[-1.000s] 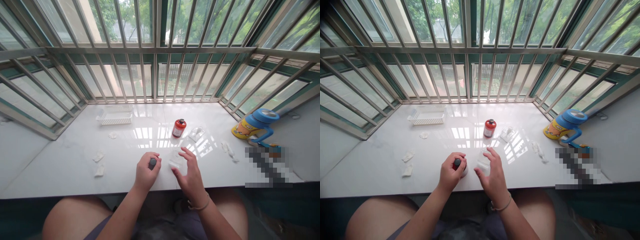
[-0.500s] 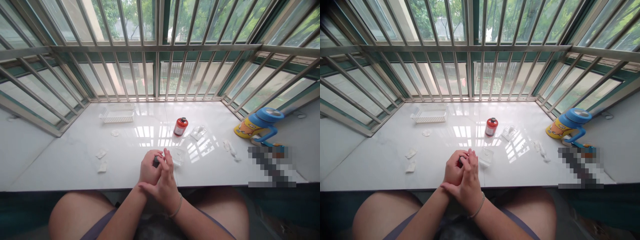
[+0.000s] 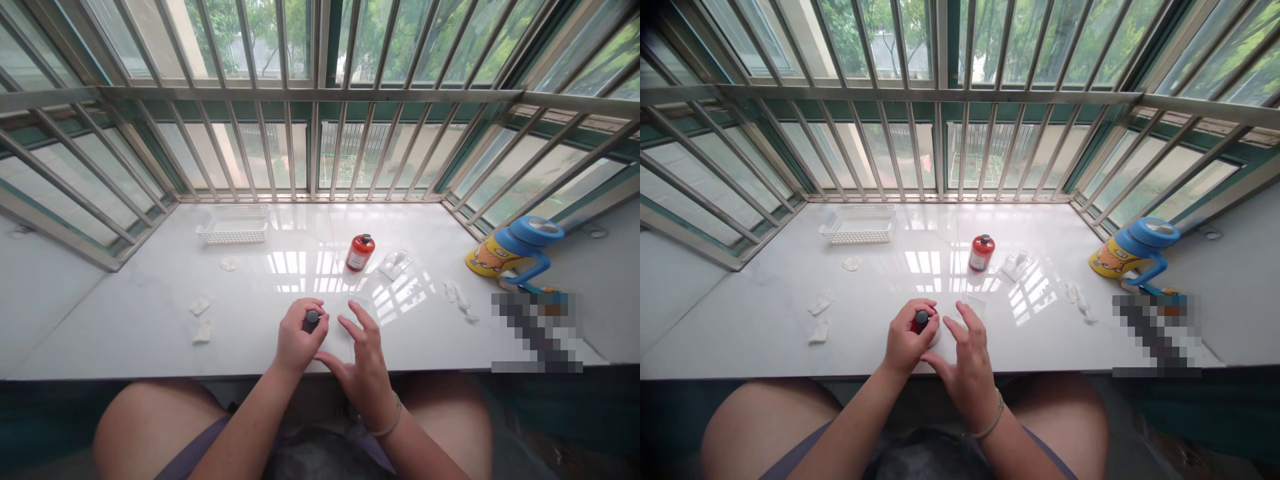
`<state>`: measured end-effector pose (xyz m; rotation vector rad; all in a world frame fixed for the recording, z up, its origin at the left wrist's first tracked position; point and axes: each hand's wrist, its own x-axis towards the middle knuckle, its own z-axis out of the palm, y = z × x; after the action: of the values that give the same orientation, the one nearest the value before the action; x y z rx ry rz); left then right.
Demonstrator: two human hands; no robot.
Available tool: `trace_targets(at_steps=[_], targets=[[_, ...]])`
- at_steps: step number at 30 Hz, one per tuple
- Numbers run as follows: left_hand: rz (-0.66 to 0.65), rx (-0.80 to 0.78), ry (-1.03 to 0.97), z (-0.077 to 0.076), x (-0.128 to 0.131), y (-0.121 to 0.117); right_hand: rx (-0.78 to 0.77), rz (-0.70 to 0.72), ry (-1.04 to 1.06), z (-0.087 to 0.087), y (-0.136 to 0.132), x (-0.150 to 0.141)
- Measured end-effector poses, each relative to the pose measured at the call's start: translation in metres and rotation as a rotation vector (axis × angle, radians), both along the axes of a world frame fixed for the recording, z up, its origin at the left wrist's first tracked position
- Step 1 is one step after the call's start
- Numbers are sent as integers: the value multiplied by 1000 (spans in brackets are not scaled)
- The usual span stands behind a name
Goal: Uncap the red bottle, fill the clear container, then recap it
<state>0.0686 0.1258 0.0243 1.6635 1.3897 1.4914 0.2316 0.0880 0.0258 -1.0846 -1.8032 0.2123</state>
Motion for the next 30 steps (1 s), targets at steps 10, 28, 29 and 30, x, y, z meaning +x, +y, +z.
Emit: trace_targets(at_steps=[10,28,29,30], targets=[[-22,-116,-143,-5,0,-5,5,132,21,35,23,-9],[22,-187,-128,-4,0,-4,-420,66,-46,49,45,-26],[21,-187,-126,-5,0,-4,-429,72,-44,50,45,-26],[17,-187,-123,-6,0,-4,-434,77,-42,50,46,-25]])
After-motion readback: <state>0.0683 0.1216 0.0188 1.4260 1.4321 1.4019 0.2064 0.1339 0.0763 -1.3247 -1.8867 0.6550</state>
